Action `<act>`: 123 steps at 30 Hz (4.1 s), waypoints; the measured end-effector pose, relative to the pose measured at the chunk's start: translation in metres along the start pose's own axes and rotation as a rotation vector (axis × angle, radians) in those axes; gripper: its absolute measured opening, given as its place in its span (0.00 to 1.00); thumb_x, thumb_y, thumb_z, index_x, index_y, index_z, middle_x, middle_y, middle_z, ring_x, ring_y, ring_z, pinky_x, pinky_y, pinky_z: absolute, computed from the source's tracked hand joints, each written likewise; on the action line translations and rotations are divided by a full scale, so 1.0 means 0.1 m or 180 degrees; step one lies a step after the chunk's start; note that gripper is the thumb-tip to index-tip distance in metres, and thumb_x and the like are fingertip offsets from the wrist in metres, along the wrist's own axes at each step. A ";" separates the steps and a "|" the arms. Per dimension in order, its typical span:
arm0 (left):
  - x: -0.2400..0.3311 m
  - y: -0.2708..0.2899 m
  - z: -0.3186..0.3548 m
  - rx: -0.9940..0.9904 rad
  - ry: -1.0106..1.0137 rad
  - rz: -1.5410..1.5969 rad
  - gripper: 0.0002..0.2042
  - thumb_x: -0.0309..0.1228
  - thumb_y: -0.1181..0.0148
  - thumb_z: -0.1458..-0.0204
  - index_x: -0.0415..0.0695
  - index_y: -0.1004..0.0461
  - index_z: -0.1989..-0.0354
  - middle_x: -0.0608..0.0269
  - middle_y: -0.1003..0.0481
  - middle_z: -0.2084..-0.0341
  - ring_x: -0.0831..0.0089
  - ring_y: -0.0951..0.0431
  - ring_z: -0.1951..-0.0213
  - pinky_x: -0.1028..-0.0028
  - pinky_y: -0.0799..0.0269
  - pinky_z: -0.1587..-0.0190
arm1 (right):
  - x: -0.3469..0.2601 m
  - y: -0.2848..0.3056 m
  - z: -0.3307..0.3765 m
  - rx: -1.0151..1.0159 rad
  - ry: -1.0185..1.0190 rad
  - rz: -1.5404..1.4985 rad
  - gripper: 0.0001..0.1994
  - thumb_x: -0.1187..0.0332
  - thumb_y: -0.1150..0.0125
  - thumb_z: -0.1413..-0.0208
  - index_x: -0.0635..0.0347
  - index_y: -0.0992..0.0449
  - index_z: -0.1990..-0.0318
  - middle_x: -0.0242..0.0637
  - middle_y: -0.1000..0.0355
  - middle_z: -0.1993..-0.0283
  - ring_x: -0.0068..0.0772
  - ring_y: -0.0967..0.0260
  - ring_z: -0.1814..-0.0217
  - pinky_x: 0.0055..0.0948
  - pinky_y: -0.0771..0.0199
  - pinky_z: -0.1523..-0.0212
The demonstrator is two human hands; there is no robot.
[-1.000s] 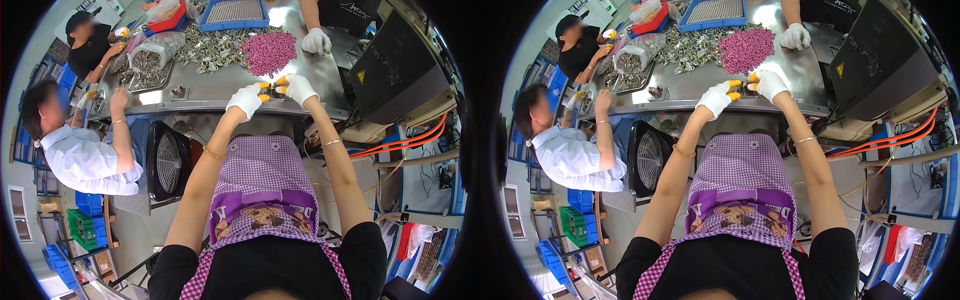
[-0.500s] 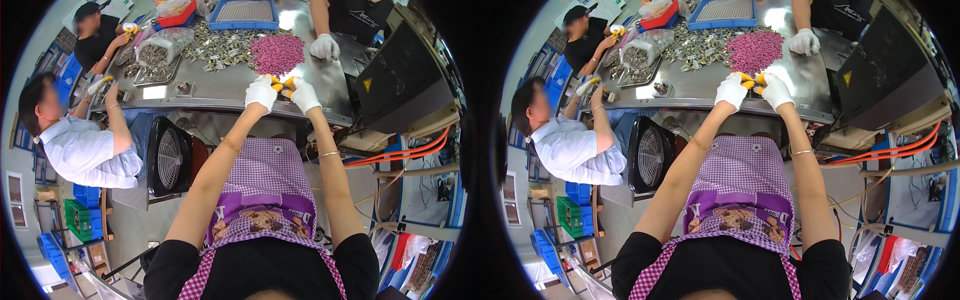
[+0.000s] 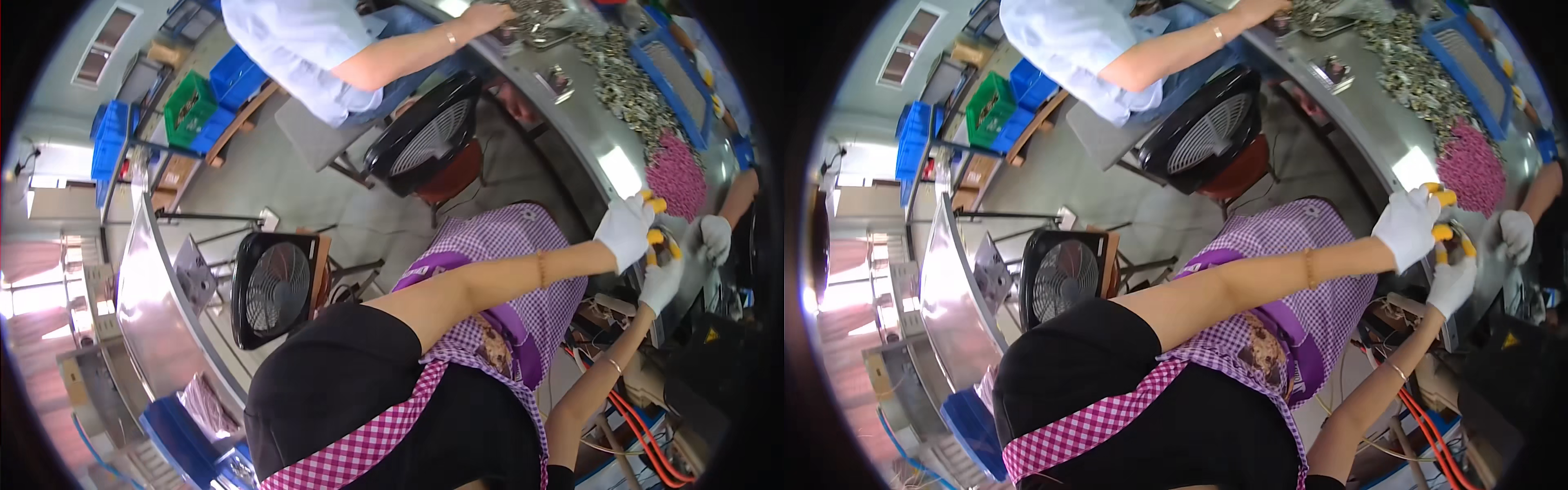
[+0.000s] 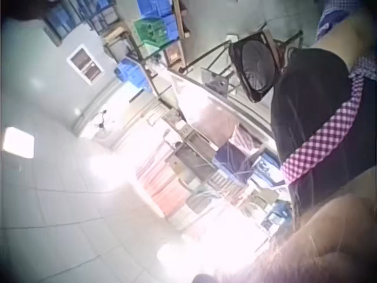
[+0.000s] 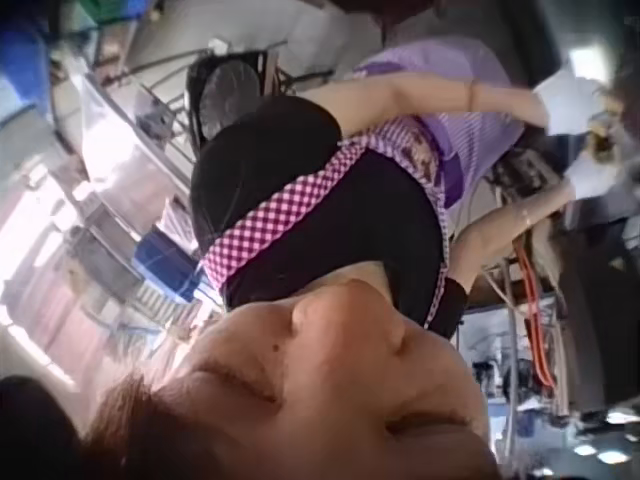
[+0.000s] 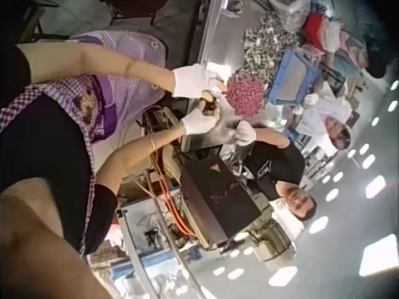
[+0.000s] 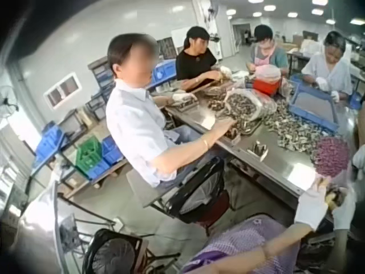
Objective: The person repeatedly assembles small hardware components by fitting pink rings onto metal brackets and placing them into a fixture on the workbench by hand.
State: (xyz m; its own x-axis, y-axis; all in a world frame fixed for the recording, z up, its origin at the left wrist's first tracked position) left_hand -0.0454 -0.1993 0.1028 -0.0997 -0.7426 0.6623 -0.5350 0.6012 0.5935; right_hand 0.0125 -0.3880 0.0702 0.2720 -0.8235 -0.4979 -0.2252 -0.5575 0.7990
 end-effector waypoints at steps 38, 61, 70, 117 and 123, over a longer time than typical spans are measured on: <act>-2.92 1.07 -1.56 0.0269 0.1256 -0.1096 0.27 0.53 0.65 0.40 0.47 0.31 0.46 0.51 0.22 0.61 0.49 0.22 0.61 0.58 0.29 0.60 | 0.45 0.53 -0.46 0.0927 -0.1514 0.1855 0.21 0.55 0.41 0.48 0.49 0.28 0.47 0.42 0.27 0.56 0.45 0.27 0.59 0.38 0.28 0.57; -1.36 0.31 -1.28 -0.0178 0.0306 -0.1108 0.27 0.48 0.41 0.58 0.49 0.28 0.49 0.51 0.24 0.69 0.53 0.24 0.69 0.58 0.28 0.68 | 0.12 -0.44 -0.60 -0.0363 -0.0659 0.0332 0.14 0.61 0.44 0.51 0.55 0.22 0.58 0.39 0.23 0.59 0.45 0.27 0.59 0.38 0.29 0.57; -1.58 0.16 -1.37 0.0345 0.0636 -0.1181 0.04 0.32 0.42 0.59 0.49 0.23 0.77 0.56 0.28 0.77 0.58 0.28 0.74 0.63 0.36 0.68 | 0.36 -0.28 -0.25 -0.0745 -0.0252 0.0311 0.16 0.58 0.45 0.46 0.58 0.22 0.56 0.38 0.23 0.60 0.40 0.26 0.60 0.31 0.29 0.58; -0.44 0.06 -0.70 -0.0972 0.0255 0.1406 0.17 0.33 0.37 0.52 0.48 0.26 0.52 0.59 0.22 0.66 0.69 0.23 0.66 0.73 0.28 0.62 | -0.42 -0.02 -0.16 -0.0466 -0.0057 -0.0388 0.10 0.69 0.38 0.51 0.58 0.20 0.60 0.34 0.24 0.62 0.35 0.29 0.66 0.26 0.30 0.60; -0.18 -0.13 -0.36 -0.1480 0.0161 -0.0133 0.19 0.38 0.41 0.49 0.47 0.28 0.48 0.54 0.22 0.64 0.60 0.21 0.65 0.67 0.27 0.60 | -0.39 -0.06 -0.21 -0.0734 -0.0334 -0.0864 0.11 0.73 0.37 0.52 0.60 0.21 0.59 0.35 0.24 0.64 0.32 0.30 0.67 0.24 0.30 0.61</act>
State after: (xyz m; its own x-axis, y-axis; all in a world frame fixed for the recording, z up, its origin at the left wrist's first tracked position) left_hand -0.0067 -0.1828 0.0994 -0.0389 -0.7605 0.6482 -0.1040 0.6482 0.7543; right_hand 0.0232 -0.3505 0.0924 0.1930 -0.6619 -0.7243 0.0618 -0.7285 0.6822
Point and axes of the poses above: each hand's wrist, its own z-axis away from the middle knuckle, its own y-axis out of the back of the hand, x = y × z, the point moved 9 cm from there along -z, towards the middle knuckle
